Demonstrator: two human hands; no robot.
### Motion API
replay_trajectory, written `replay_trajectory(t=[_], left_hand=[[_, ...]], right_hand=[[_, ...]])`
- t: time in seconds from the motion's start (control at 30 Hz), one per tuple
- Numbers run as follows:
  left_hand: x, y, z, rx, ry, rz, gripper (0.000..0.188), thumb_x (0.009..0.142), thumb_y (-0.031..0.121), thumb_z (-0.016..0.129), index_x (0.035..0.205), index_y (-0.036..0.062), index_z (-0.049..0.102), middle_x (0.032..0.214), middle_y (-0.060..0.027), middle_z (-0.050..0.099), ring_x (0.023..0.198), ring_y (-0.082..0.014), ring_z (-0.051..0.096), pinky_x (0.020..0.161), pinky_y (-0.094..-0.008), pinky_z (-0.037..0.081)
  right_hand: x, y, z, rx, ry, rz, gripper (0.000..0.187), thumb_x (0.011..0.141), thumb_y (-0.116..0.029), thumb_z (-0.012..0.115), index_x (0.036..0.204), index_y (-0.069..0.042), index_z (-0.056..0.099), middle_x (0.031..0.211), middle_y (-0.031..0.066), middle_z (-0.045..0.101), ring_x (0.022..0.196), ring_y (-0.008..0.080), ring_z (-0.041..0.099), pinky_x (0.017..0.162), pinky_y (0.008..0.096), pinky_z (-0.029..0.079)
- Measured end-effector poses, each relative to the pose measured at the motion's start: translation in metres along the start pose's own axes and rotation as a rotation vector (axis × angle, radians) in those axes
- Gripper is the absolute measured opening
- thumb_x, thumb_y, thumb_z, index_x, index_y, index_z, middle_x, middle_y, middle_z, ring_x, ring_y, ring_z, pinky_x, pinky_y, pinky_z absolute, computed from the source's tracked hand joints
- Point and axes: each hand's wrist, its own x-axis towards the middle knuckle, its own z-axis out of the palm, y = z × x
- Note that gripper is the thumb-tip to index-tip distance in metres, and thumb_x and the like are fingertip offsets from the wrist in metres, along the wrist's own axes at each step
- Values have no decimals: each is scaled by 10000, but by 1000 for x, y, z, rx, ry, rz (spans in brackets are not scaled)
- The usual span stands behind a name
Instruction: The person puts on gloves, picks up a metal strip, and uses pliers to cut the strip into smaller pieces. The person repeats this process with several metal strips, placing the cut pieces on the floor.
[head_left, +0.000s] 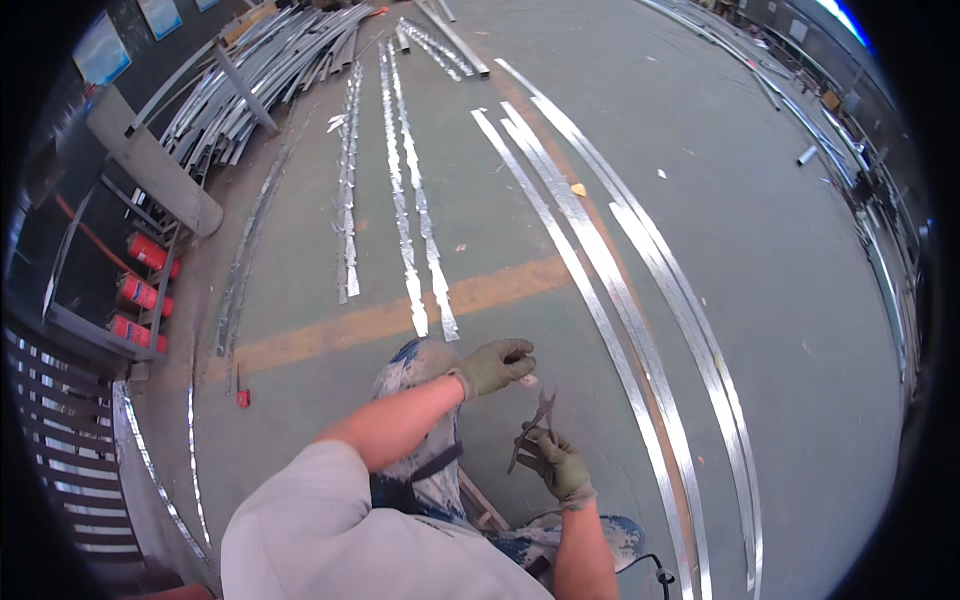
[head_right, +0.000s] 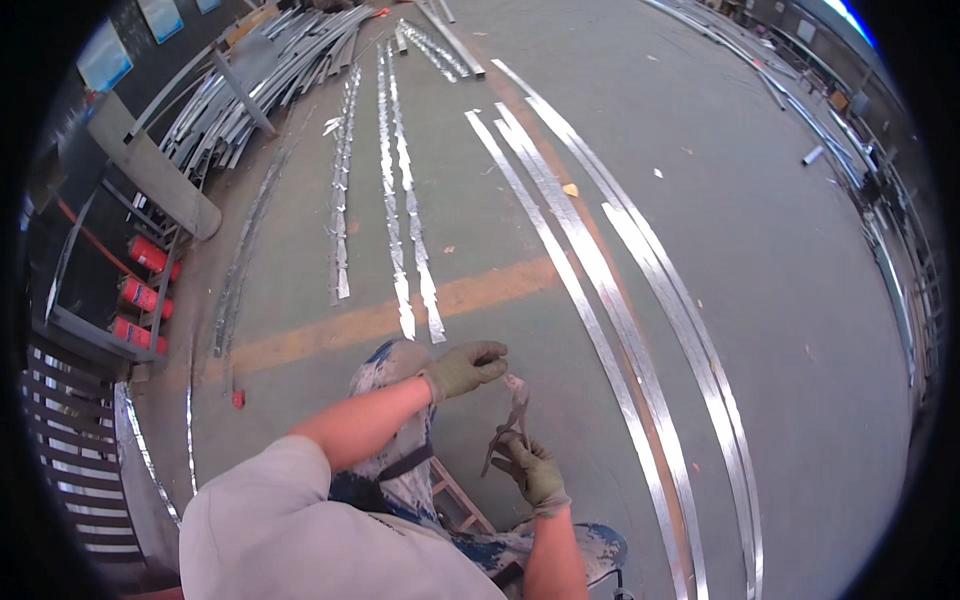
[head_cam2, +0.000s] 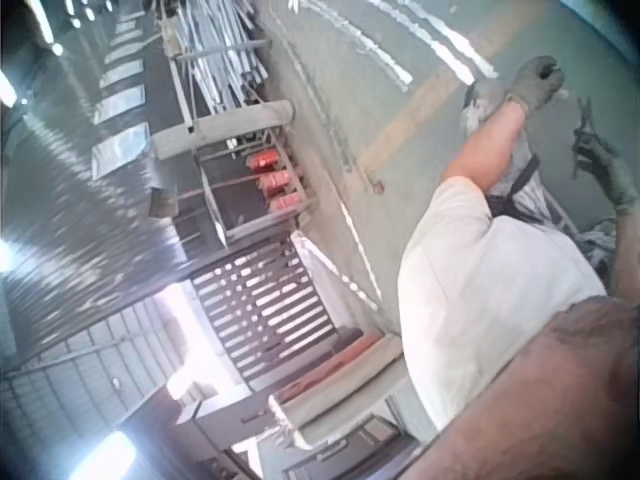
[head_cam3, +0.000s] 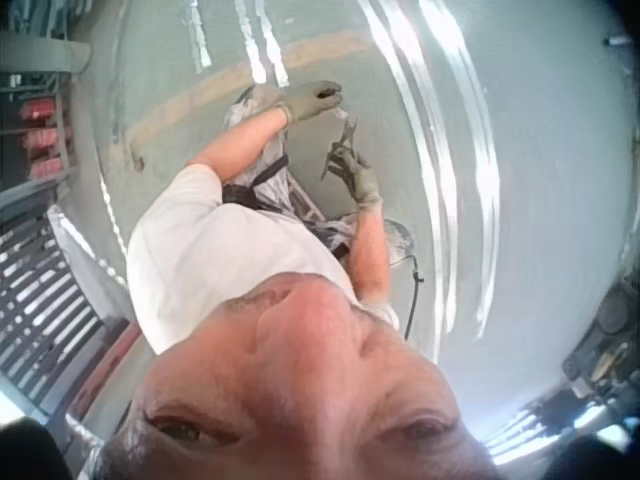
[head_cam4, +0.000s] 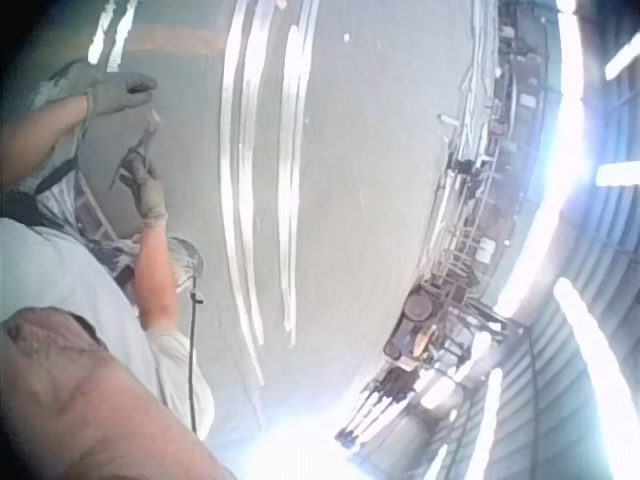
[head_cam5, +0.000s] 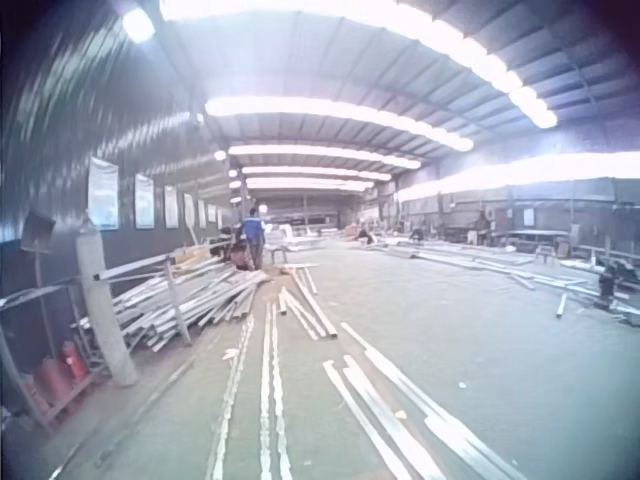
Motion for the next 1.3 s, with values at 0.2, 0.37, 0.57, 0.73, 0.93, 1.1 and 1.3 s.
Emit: replay_trajectory(t=[0.2, 0.37, 0.57, 0.73, 0.93, 1.1, 1.3], left_hand=[[-46, 23, 114, -391, -277, 13, 356, 1010, 325, 684, 1249, 62, 664, 927, -2, 665, 794, -95, 627, 745, -262, 525], [-84, 65, 157, -529, -215, 8, 273, 1005, 256, 687, 1184, 50, 666, 865, -13, 635, 716, -107, 580, 655, -269, 496], [-129, 131, 162, -490, -445, 137, 389, 1021, 178, 653, 1344, -28, 587, 936, -42, 652, 784, -126, 597, 699, -286, 515], [-110, 158, 155, -58, -245, 524, 559, 1001, 263, 703, 1465, 7, 521, 1074, -39, 681, 953, -105, 622, 826, -267, 526], [-122, 160, 73, 250, 61, 571, 554, 985, 264, 660, 1451, -6, 532, 1130, -72, 678, 1007, -135, 627, 903, -294, 515], [-117, -14, -14, 613, 298, 276, 511, 940, 444, 593, 1183, -1, 650, 1058, -190, 702, 986, -298, 681, 907, -426, 514], [-155, -161, -8, 1190, -723, -16, 393, 947, 348, 665, 1223, 73, 716, 1168, -162, 741, 1008, -325, 699, 896, -462, 543]], right_hand=[[-63, 15, 8, 71, 54, -233, 305, 1066, -241, 611, 1251, -2, 647, 1202, 120, 692, 1111, 266, 696, 923, 449, 600], [-104, 16, 28, 112, -26, -352, 367, 1080, -324, 580, 1226, 8, 639, 1106, 108, 720, 1033, 264, 715, 860, 434, 611], [-131, 10, 39, 40, -85, -499, 445, 1073, -403, 576, 1145, 28, 659, 1033, 117, 729, 909, 253, 731, 777, 414, 610], [-158, 13, 22, 39, 127, -596, 476, 1061, -453, 569, 1010, 10, 672, 1163, 173, 697, 976, 310, 713, 849, 484, 623], [-127, 39, -67, 558, 347, -591, 455, 1008, -470, 655, 1000, -16, 652, 1021, 153, 709, 894, 312, 701, 777, 497, 623], [-128, 37, -48, 353, 480, -606, 431, 1022, -437, 646, 1048, -6, 641, 998, 157, 704, 892, 310, 698, 769, 490, 623], [-185, 55, -62, 307, 667, -681, 422, 1047, -412, 617, 1107, 5, 639, 1028, 158, 699, 923, 296, 706, 777, 472, 626]])
